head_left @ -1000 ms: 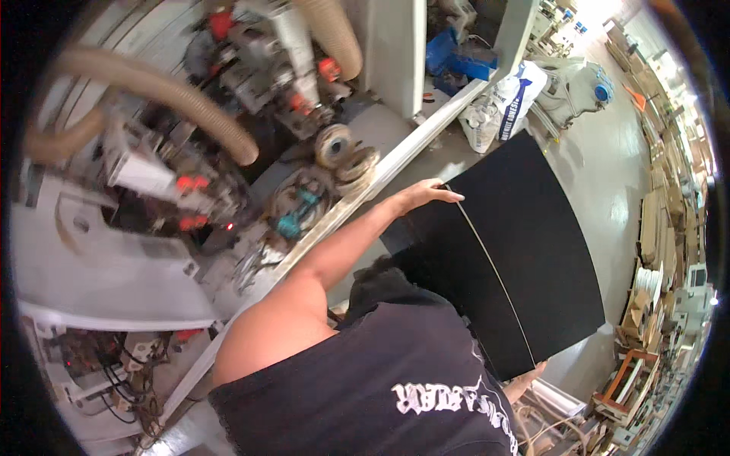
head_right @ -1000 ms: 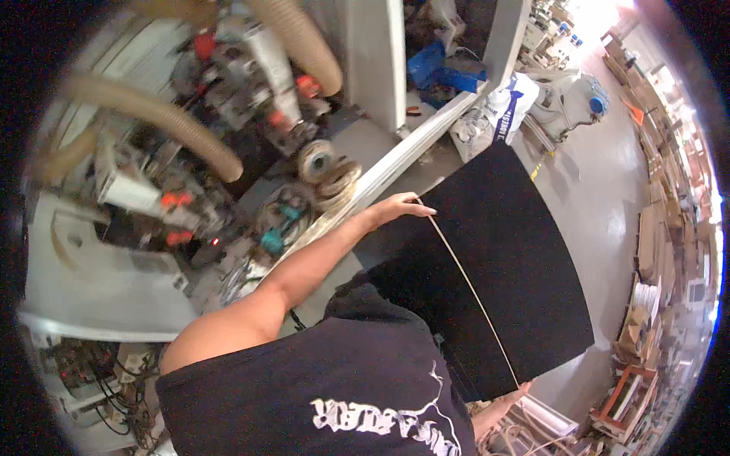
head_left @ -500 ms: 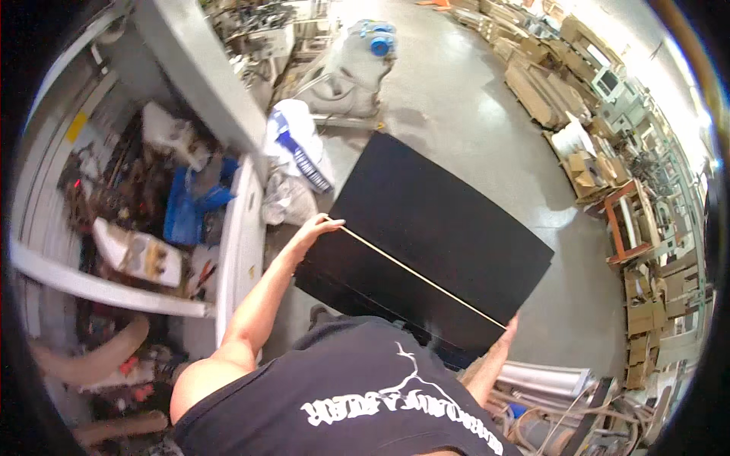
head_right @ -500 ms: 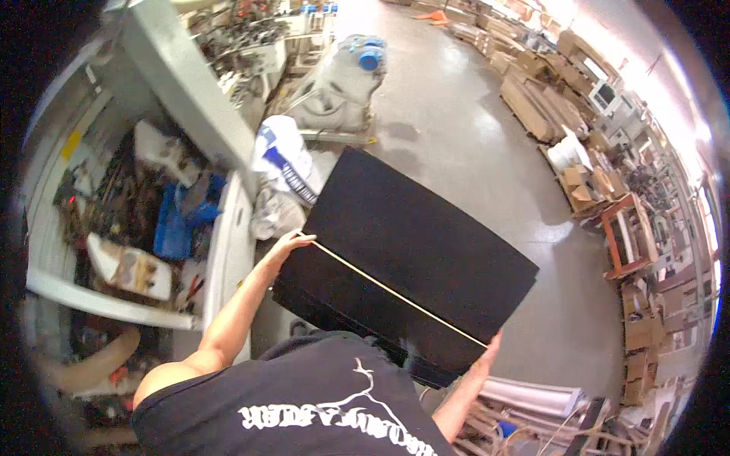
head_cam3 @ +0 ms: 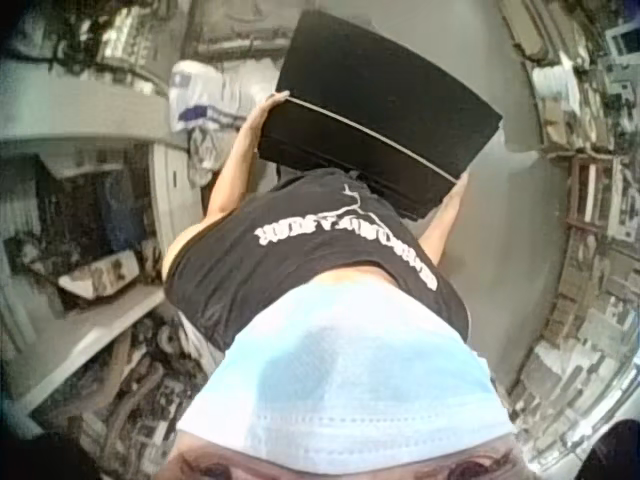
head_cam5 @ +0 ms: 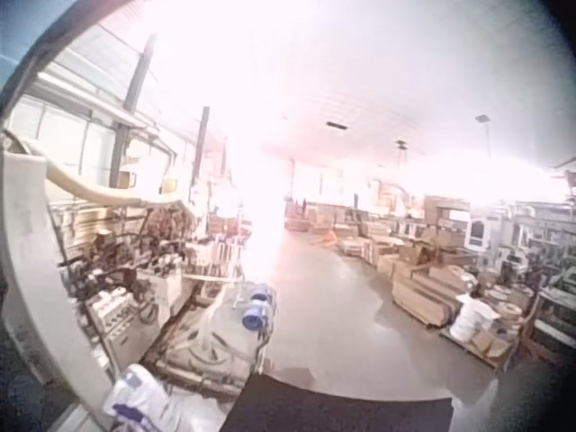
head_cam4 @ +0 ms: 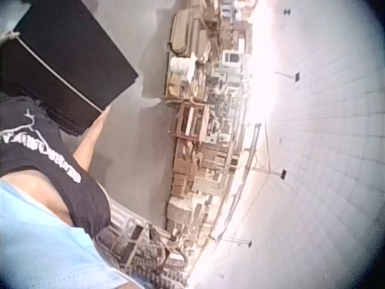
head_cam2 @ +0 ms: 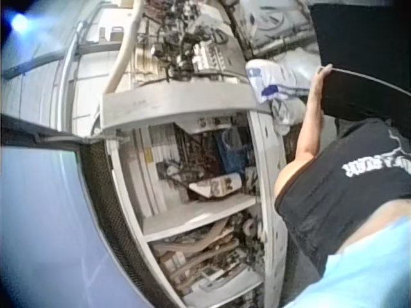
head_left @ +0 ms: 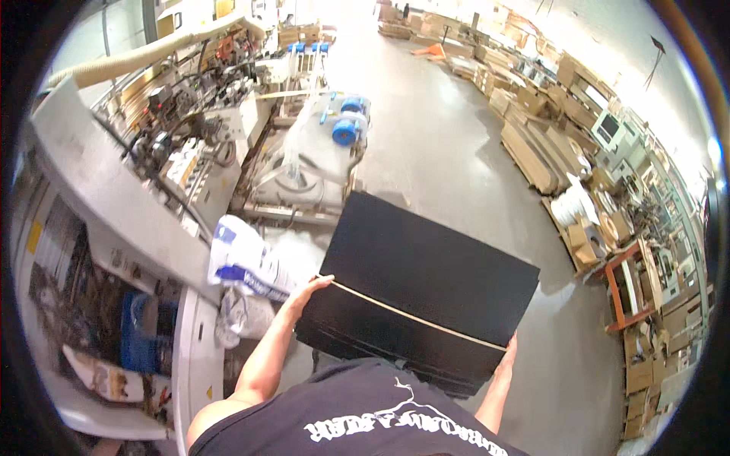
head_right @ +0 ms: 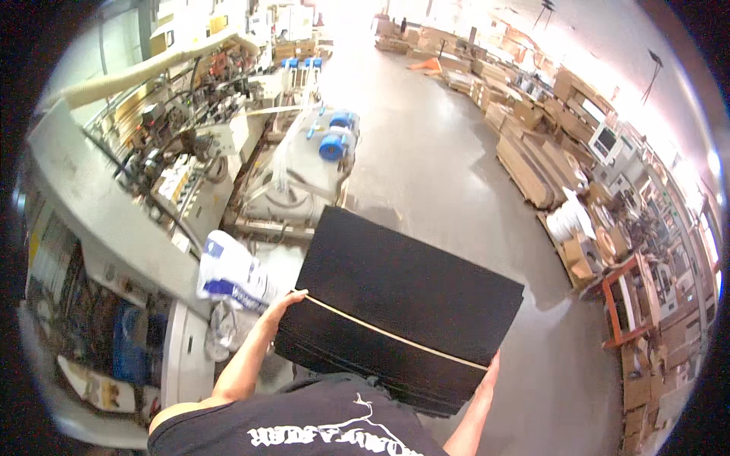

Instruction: Assisting in moving and processing boards in a furniture factory.

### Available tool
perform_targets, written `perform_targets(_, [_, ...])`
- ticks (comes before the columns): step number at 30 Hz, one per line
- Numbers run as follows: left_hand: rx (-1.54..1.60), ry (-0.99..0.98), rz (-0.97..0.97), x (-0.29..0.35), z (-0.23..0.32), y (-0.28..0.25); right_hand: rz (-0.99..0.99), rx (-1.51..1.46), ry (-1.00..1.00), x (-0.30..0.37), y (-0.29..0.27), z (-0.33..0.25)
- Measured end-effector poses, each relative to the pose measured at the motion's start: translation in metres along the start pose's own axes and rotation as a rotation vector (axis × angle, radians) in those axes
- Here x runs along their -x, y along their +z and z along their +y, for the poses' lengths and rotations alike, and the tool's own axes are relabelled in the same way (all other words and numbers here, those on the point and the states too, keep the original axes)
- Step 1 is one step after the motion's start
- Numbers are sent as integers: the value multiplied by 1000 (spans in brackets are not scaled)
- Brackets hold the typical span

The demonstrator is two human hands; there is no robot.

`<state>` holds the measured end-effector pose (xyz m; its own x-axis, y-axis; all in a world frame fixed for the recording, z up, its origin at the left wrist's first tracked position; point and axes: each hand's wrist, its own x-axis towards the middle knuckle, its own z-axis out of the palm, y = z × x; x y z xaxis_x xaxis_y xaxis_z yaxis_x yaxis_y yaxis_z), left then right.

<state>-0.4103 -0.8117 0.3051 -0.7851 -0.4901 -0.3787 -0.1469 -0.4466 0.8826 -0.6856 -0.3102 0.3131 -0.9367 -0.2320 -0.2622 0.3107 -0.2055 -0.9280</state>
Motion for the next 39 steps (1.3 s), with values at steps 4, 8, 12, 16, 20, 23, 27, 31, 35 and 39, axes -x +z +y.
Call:
perform_targets(4, [-33, -28, -43, -167, 61, 21, 22, 32, 38, -128, 31, -20])
perform_targets(8, [-144, -91, -128, -321, 146, 82, 241, 34, -53, -277, 16, -16])
perform_targets(12, [-132, -38, -133, -462, 179, 121, -38, -318, 144, -387, 84, -79])
perform_targets(16, [-166, -41, -104, -603, 217, 166, -88, -238, 107, -540, 96, -93])
perform_targets(20, [-168, 17, -8, -733, 266, 189, -244, -196, 226, -715, 151, -163])
perform_targets(23, [-130, -21, 80, -812, 304, 191, -372, -132, 274, -835, 205, -199])
perform_targets(27, [27, 22, 80, -945, 327, 186, -385, 17, 240, -1018, 282, -198])
perform_targets(31, [163, -134, 30, -1108, 363, 179, -159, 180, 422, -1202, 396, -218])
perform_targets(35, [84, -204, 61, -1275, 416, 173, -190, 254, 357, -1378, 466, -205])
perform_targets(39, [166, -348, 4, -1392, 490, 165, -165, 159, 477, -1464, 557, -251])
